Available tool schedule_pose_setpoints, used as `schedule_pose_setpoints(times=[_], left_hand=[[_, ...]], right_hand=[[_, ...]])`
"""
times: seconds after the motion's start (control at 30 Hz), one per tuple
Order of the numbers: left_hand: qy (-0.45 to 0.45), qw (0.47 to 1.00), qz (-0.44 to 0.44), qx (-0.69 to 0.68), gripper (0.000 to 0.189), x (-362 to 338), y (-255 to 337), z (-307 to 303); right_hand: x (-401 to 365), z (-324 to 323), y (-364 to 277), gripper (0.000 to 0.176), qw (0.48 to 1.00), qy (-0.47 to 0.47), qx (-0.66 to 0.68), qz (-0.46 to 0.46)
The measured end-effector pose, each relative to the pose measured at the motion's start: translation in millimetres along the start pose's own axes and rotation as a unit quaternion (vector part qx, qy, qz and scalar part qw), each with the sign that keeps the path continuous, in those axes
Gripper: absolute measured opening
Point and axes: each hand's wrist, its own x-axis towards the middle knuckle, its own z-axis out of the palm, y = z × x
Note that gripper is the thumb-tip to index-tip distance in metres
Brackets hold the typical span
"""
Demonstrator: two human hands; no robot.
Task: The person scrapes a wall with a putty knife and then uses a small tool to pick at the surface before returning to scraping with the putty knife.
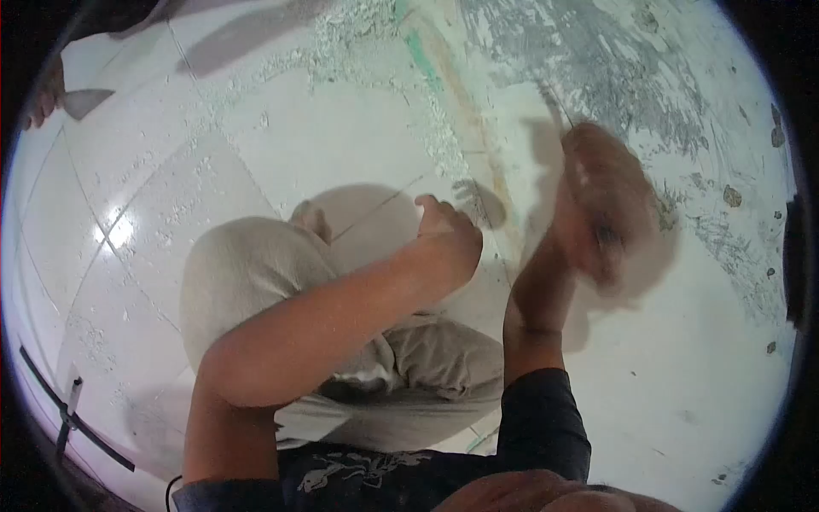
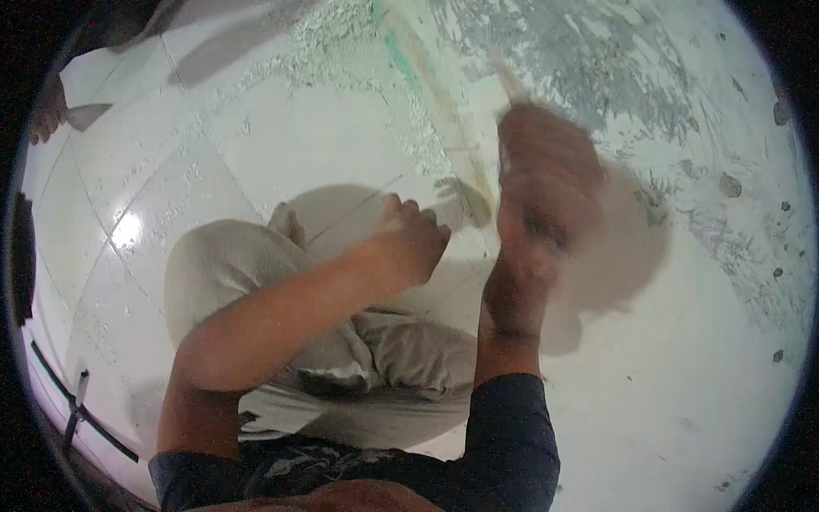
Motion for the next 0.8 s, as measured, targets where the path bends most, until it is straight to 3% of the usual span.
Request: schedule_pose_setpoints(times=[0.07,0.13,0.2,0.27,0.37,0.4,0.5,0.53,0.63,0.7,0.77,0.8], left_hand=[[0.009,1.000,0.020,0.006,0.042,1,3,4],[0.010,1.000,0.010,0.015,0.041,-5,8,0],[0.020,1.000,-0.008,-0.001,0.039,-5,4,0],[0.004,1.000,0.014,0.003,0.043,-3,4,6],[0.002,0.999,0.035,0.019,0.047,-5,3,-4],[-0.009,0.999,0.032,0.000,0.048,-6,4,-5],[0.030,0.999,0.023,-0.014,0.047,-1,5,5],[0.028,0.999,0.027,-0.010,0.046,2,5,5],[0.012,1.000,0.019,-0.015,0.045,2,0,1],[0.006,1.000,0.009,0.008,0.045,-2,-1,-5],[-0.015,1.000,0.011,0.024,0.040,0,1,-4],[0.002,1.000,0.022,0.010,0.034,0,0,-1]], right_hand=[[-19,-4,-3,0.049,0.999,0.034,-0.037,0.011],[24,4,-47,0.056,0.992,-0.057,-0.091,-0.060],[31,15,-72,0.059,0.996,-0.022,-0.048,-0.075],[27,7,-55,0.051,0.993,-0.102,-0.047,-0.041],[19,17,-47,0.035,0.970,-0.165,-0.178,0.034],[20,16,-59,0.032,0.988,-0.133,-0.078,-0.016],[17,8,-33,0.032,0.970,-0.194,-0.148,0.012],[12,17,-29,0.037,0.984,-0.149,-0.092,0.023],[12,10,-51,0.045,0.980,-0.188,-0.056,0.031],[-17,9,-76,0.044,0.973,-0.187,-0.051,0.121],[-65,3,-103,0.033,0.944,-0.125,-0.054,0.300],[-86,-1,-117,0.031,0.932,-0.104,-0.091,0.334]])
